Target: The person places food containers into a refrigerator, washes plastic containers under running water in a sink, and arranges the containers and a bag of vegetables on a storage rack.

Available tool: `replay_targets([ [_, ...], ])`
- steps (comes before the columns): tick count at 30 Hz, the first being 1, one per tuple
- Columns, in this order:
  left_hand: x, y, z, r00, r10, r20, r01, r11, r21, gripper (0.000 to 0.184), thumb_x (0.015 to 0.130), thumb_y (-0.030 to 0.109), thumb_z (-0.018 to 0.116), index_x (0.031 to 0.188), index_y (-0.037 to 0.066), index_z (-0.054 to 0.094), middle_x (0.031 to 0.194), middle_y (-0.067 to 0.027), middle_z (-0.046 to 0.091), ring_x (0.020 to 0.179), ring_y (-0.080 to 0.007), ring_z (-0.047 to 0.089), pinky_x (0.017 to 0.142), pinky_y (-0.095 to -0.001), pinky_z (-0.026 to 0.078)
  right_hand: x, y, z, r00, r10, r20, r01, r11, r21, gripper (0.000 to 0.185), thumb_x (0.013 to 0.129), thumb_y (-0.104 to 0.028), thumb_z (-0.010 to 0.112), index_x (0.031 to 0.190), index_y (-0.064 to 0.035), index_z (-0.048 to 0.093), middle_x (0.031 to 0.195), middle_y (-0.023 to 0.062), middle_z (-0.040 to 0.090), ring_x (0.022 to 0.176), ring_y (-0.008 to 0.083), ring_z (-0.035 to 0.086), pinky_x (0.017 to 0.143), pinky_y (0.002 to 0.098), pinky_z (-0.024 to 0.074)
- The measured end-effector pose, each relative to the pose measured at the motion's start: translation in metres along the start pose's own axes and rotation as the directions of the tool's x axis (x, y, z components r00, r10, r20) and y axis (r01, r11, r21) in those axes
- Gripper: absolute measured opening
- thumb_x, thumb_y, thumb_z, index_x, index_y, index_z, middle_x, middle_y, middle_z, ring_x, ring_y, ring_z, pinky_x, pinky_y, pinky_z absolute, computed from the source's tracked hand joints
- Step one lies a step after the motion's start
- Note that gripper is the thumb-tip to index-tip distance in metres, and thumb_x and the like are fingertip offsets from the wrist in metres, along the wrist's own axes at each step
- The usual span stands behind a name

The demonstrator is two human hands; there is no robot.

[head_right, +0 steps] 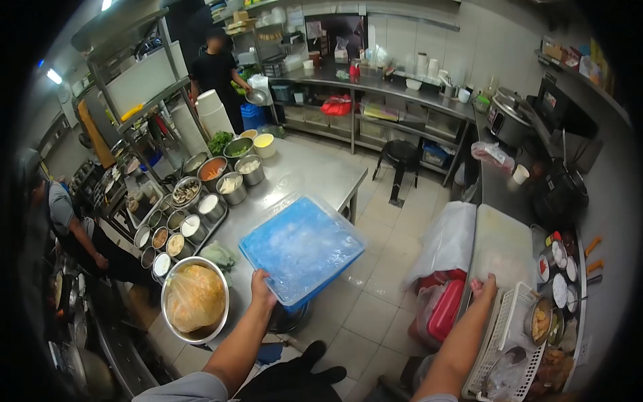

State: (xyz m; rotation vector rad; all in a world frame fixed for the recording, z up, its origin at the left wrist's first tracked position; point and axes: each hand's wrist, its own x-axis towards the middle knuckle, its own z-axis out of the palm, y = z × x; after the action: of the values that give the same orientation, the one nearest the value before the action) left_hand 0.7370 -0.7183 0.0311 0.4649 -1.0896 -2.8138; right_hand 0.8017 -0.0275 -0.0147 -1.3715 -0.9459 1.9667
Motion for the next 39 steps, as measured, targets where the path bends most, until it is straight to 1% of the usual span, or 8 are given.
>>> replay_targets([
  [10,0.061,-0.012,-0.010,0.876,0.081,-0.476,-0.040,0.995,0.096,0.039,0.074,0.018,0.058,0.108,-0.001,0.051,0.101,-0.0157,0.056,0.092,-0.0310,0.058,0.082,-0.0472,0.050,-0.018,-0.007,0.021,0.964,-0.262,-0.051,0.267,0.957,0.114,0.047,0.071,-0.023,0.065,0.112,-0.0064,0.051,0.104,0.0137,0.058,0.091,0.0298,0.059,0.068,0.0457,0.0513],
  [16,0.062,0.000,-0.013,0.866,-0.075,-0.493,0.294,0.877,0.381,0.044,0.076,0.035,0.060,0.109,0.006,0.055,0.099,-0.0121,0.060,0.075,-0.0246,0.057,0.056,-0.0357,0.040,-0.052,0.009,0.040,0.927,-0.369,0.071,0.277,0.800,0.533,0.042,0.077,-0.014,0.064,0.114,-0.0021,0.048,0.111,0.0166,0.056,0.101,0.0330,0.057,0.082,0.0551,0.0510],
  [22,0.032,0.013,0.004,0.887,-0.216,-0.409,0.369,0.863,0.344,0.055,0.076,0.035,0.062,0.121,0.006,0.051,0.114,-0.0154,0.055,0.092,-0.0280,0.056,0.067,-0.0388,0.045,-0.191,0.037,0.048,0.879,-0.429,0.206,0.244,0.778,0.579,0.029,0.073,-0.003,0.060,0.100,-0.0039,0.049,0.099,0.0100,0.056,0.093,0.0265,0.060,0.078,0.0461,0.0544],
  [24,-0.025,0.007,0.050,0.826,0.144,-0.545,0.291,0.719,0.632,0.059,0.078,0.033,0.062,0.128,0.006,0.048,0.122,-0.0155,0.054,0.104,-0.0296,0.056,0.078,-0.0407,0.046,-0.233,0.055,0.036,0.846,-0.461,0.266,0.251,0.786,0.564,0.028,0.073,-0.001,0.059,0.100,-0.0035,0.051,0.099,0.0088,0.058,0.094,0.0241,0.060,0.081,0.0418,0.0534],
  [26,-0.061,-0.014,0.076,0.995,-0.026,-0.097,0.081,0.784,0.615,0.061,0.082,0.036,0.062,0.133,0.007,0.044,0.128,-0.0153,0.052,0.114,-0.0295,0.052,0.086,-0.0411,0.044,-0.287,0.073,0.021,0.812,-0.484,0.327,0.259,0.800,0.542,0.027,0.073,0.000,0.058,0.100,-0.0032,0.053,0.099,0.0075,0.060,0.094,0.0216,0.061,0.084,0.0376,0.0524],
  [30,-0.101,0.006,0.167,0.519,-0.719,0.462,0.212,0.633,0.745,0.081,0.090,0.061,0.048,0.143,0.001,0.034,0.141,-0.0194,0.044,0.125,-0.0297,0.046,0.096,-0.0447,0.041,-0.422,0.100,-0.025,0.718,-0.503,0.481,0.267,0.838,0.476,0.042,0.073,0.003,0.054,0.114,0.0020,0.055,0.110,0.0109,0.063,0.101,0.0215,0.061,0.092,0.0343,0.0483],
  [35,-0.131,0.024,0.198,-0.049,-0.807,0.589,0.506,0.488,0.711,0.065,0.088,0.035,0.061,0.135,-0.004,0.039,0.124,-0.0179,0.057,0.107,-0.0300,0.058,0.093,-0.0447,0.048,-0.550,0.149,-0.098,0.683,-0.477,0.553,0.351,0.879,0.324,0.048,0.070,0.005,0.054,0.118,0.0034,0.054,0.111,0.0100,0.063,0.102,0.0181,0.061,0.091,0.0312,0.0473],
  [39,-0.171,0.043,0.131,-0.060,-0.791,0.609,0.432,0.530,0.730,0.053,0.079,0.017,0.056,0.127,-0.002,0.048,0.110,-0.0151,0.062,0.096,-0.0255,0.062,0.084,-0.0383,0.053,-0.601,0.182,-0.145,0.745,-0.458,0.485,0.548,0.835,-0.054,0.034,0.078,-0.001,0.056,0.112,-0.0002,0.055,0.098,0.0070,0.063,0.088,0.0107,0.058,0.080,0.0257,0.0462],
])
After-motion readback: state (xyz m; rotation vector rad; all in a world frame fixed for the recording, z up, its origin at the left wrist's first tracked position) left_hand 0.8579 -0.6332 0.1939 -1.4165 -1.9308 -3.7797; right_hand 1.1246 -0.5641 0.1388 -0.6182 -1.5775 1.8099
